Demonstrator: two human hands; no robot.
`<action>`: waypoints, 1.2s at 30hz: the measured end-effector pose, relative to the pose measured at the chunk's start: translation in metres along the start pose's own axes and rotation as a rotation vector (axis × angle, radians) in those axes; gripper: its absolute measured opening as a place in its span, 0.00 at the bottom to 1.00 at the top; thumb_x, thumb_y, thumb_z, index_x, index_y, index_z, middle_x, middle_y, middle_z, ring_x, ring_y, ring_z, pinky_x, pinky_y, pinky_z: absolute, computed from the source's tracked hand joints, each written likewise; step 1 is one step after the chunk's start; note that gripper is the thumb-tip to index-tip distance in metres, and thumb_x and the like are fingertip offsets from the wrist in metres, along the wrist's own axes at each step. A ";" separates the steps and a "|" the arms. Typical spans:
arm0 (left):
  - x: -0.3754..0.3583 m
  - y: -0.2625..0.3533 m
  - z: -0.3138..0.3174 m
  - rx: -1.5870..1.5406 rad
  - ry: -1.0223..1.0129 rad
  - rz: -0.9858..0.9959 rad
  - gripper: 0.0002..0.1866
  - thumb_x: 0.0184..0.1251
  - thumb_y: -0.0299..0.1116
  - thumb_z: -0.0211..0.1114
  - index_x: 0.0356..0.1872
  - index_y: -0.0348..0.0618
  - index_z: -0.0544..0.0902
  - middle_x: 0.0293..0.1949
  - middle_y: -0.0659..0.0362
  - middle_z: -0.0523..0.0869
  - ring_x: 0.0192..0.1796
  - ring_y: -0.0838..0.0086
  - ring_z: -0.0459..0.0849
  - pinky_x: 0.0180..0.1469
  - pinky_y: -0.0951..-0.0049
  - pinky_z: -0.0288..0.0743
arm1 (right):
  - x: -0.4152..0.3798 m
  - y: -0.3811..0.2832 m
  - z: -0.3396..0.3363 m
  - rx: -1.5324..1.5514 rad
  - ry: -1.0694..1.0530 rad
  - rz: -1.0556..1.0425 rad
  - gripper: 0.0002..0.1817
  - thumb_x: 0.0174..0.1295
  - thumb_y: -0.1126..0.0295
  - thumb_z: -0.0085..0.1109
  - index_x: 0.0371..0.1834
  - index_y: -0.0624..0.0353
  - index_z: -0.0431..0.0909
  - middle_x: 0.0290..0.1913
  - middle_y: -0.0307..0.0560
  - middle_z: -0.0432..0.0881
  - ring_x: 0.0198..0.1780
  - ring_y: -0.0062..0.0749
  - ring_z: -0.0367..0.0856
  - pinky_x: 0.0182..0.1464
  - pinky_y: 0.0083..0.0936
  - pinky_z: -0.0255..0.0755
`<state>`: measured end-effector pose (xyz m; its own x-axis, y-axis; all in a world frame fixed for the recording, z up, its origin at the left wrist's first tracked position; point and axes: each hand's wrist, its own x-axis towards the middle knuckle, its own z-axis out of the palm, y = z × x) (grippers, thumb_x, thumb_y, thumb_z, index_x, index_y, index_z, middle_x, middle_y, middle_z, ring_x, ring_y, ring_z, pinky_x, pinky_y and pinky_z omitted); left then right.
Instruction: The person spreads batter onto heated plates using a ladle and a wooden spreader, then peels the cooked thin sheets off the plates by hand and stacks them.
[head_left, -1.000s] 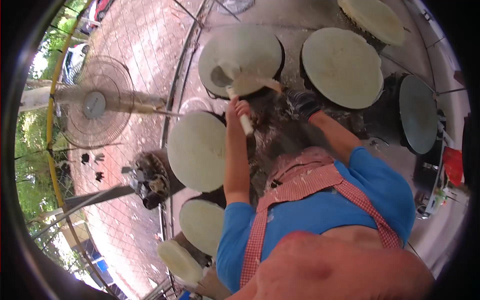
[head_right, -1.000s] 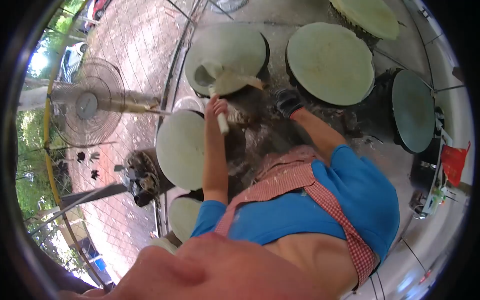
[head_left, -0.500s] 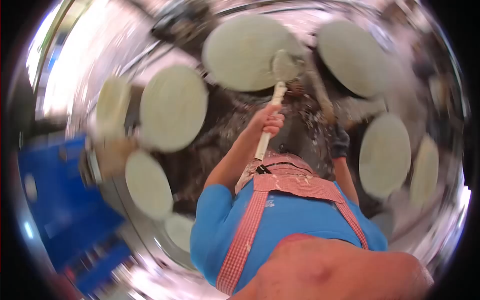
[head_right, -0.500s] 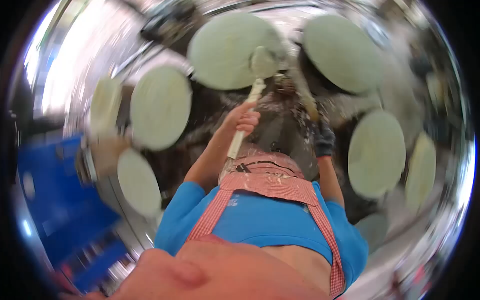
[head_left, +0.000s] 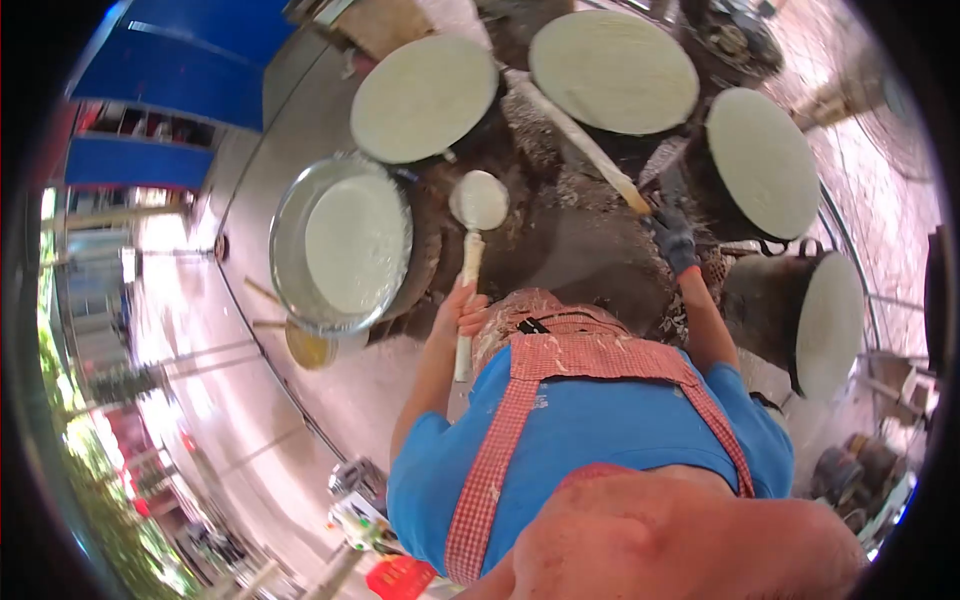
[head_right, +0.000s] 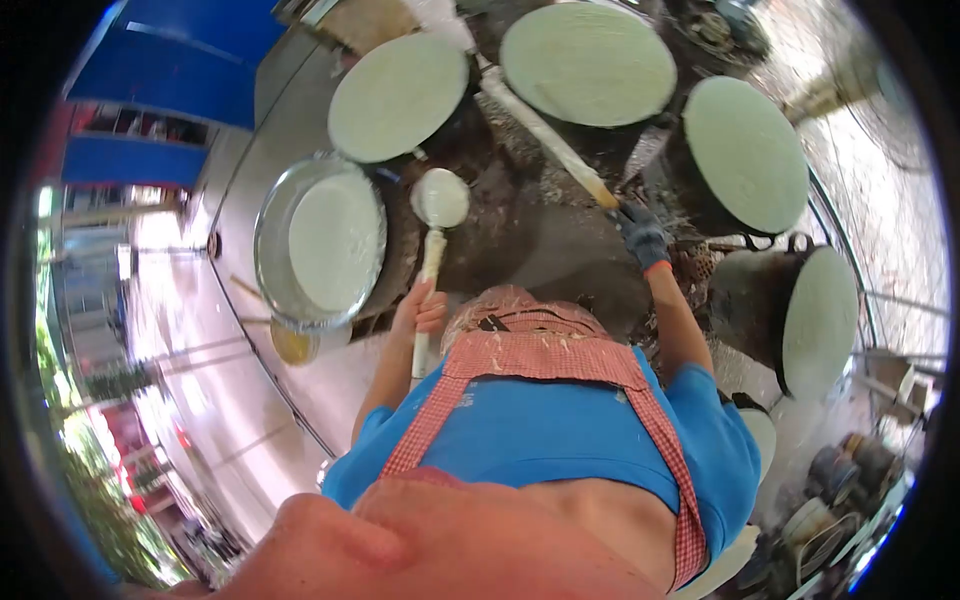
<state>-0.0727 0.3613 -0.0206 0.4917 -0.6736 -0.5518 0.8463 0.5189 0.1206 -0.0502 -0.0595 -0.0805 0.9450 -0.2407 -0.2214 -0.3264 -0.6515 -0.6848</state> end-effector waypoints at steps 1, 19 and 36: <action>-0.026 0.009 -0.017 -0.028 -0.008 0.112 0.17 0.66 0.43 0.45 0.20 0.45 0.62 0.13 0.67 0.58 0.10 0.85 0.55 0.07 0.86 0.49 | 0.018 -0.027 0.018 -0.091 -0.069 -0.101 0.17 0.52 0.55 0.52 0.33 0.57 0.76 0.28 0.56 0.75 0.32 0.50 0.73 0.35 0.38 0.64; -0.105 0.230 -0.330 0.400 0.784 0.139 0.14 0.59 0.29 0.52 0.18 0.48 0.58 0.12 0.66 0.60 0.09 0.84 0.56 0.07 0.82 0.49 | 0.027 -0.346 0.323 -0.738 -0.444 -0.563 0.18 0.49 0.50 0.52 0.27 0.54 0.77 0.27 0.52 0.77 0.30 0.48 0.76 0.33 0.37 0.68; -0.360 0.311 0.097 0.902 0.317 1.048 0.13 0.63 0.36 0.51 0.47 0.59 0.63 0.12 0.69 0.57 0.07 0.88 0.52 0.05 0.87 0.43 | -0.049 -0.488 0.199 0.056 0.487 -0.820 0.19 0.49 0.58 0.59 0.40 0.59 0.75 0.32 0.54 0.79 0.32 0.44 0.78 0.35 0.32 0.70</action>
<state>0.0334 0.7149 0.2955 0.9996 0.0147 -0.0236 0.0219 0.1068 0.9940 0.0668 0.4136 0.1269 0.7628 -0.0059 0.6466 0.4469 -0.7179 -0.5337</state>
